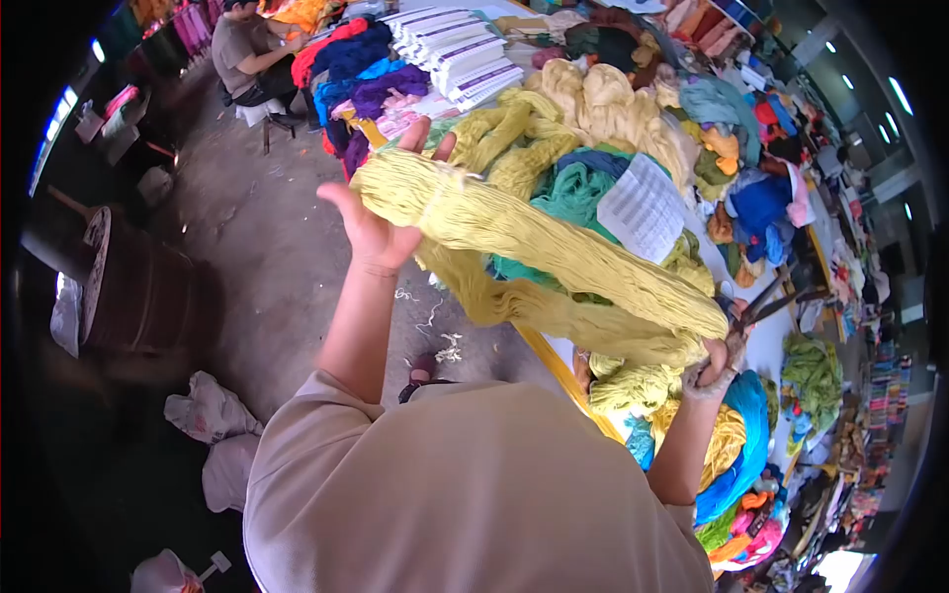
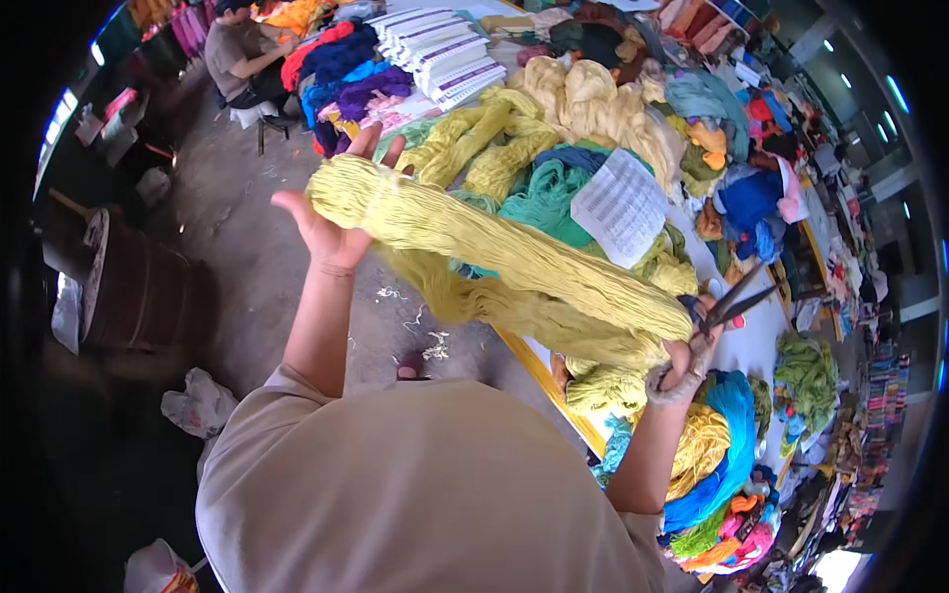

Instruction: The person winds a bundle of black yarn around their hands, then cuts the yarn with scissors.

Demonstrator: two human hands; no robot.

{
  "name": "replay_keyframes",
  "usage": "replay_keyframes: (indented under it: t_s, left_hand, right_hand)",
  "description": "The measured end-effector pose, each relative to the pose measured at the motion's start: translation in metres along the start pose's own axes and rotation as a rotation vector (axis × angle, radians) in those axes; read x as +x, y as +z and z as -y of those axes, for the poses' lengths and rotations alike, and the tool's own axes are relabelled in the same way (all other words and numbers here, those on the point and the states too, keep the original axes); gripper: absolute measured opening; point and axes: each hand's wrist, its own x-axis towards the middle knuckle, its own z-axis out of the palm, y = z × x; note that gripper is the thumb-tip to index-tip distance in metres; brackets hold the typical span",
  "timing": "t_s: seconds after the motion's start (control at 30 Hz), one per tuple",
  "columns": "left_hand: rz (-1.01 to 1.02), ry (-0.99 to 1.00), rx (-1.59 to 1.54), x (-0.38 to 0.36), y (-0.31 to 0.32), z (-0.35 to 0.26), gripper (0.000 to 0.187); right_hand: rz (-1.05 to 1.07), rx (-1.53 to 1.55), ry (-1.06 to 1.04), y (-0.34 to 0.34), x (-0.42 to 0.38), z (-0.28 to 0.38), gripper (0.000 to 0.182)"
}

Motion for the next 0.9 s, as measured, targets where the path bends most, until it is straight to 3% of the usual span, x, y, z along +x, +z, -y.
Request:
replay_keyframes:
  t_s: [0.07, 0.1, 0.13, 0.2, 0.23, 0.3, 0.33, 0.37, 0.4, 0.43, 0.47, 0.6, 0.73, 0.8, 0.9]
  left_hand:
    - [-0.167, 0.009, -0.185, 0.007, 0.008, 0.007, 0.101]
    - [-0.123, -0.03, -0.143, 0.012, 0.009, -0.007, 0.097]
    - [-0.112, -0.072, -0.125, 0.006, 0.017, -0.005, 0.092]
    - [-0.062, -0.083, -0.212, 0.006, 0.023, 0.008, 0.082]
    - [-0.063, -0.095, -0.193, 0.007, 0.028, 0.011, 0.079]
    - [-0.054, -0.119, -0.18, 0.009, 0.037, 0.018, 0.068]
    - [-0.057, -0.13, -0.219, 0.009, 0.046, 0.023, 0.068]
    - [-0.056, -0.151, -0.257, 0.008, 0.058, 0.03, 0.068]
    - [-0.026, -0.191, -0.325, 0.007, 0.067, 0.038, 0.069]
    - [-0.025, -0.226, -0.356, 0.007, 0.078, 0.047, 0.069]
    - [-0.023, -0.27, -0.389, 0.007, 0.088, 0.057, 0.07]
    - [-0.006, -0.432, -0.519, -0.001, 0.106, 0.085, 0.073]
    - [0.026, -0.442, -0.551, -0.004, 0.103, 0.073, 0.074]
    - [0.029, -0.395, -0.313, -0.003, 0.1, 0.067, 0.075]
    - [0.013, -0.403, -0.323, -0.006, 0.097, 0.066, 0.076]
  right_hand:
    - [-0.195, -0.02, 0.012, 0.007, -0.009, 0.004, 0.059]
    - [-0.245, -0.136, -0.15, 0.04, -0.015, -0.004, 0.063]
    - [-0.242, -0.141, -0.132, 0.036, -0.021, -0.002, 0.063]
    - [-0.381, 0.129, 0.189, 0.016, -0.022, -0.005, 0.052]
    - [-0.355, 0.037, 0.147, 0.012, -0.026, -0.008, 0.05]
    - [-0.274, -0.02, 0.322, 0.001, -0.025, -0.016, 0.051]
    - [-0.211, -0.356, 0.171, 0.021, -0.025, -0.012, 0.053]
    - [-0.147, -0.45, 0.055, 0.027, -0.024, -0.019, 0.061]
    - [-0.199, -0.369, 0.172, 0.06, -0.014, 0.008, 0.066]
    - [-0.063, -0.426, -0.015, 0.086, -0.011, 0.018, 0.06]
    - [-0.008, -0.078, 0.077, 0.12, -0.004, 0.037, 0.052]
    - [0.097, -0.289, -0.06, 0.201, 0.018, 0.065, 0.058]
    - [0.052, -0.342, 0.041, 0.201, 0.027, 0.068, 0.05]
    - [0.039, -0.169, 0.054, 0.195, 0.029, 0.067, 0.051]
    - [0.111, -0.053, 0.048, 0.194, 0.032, 0.064, 0.055]
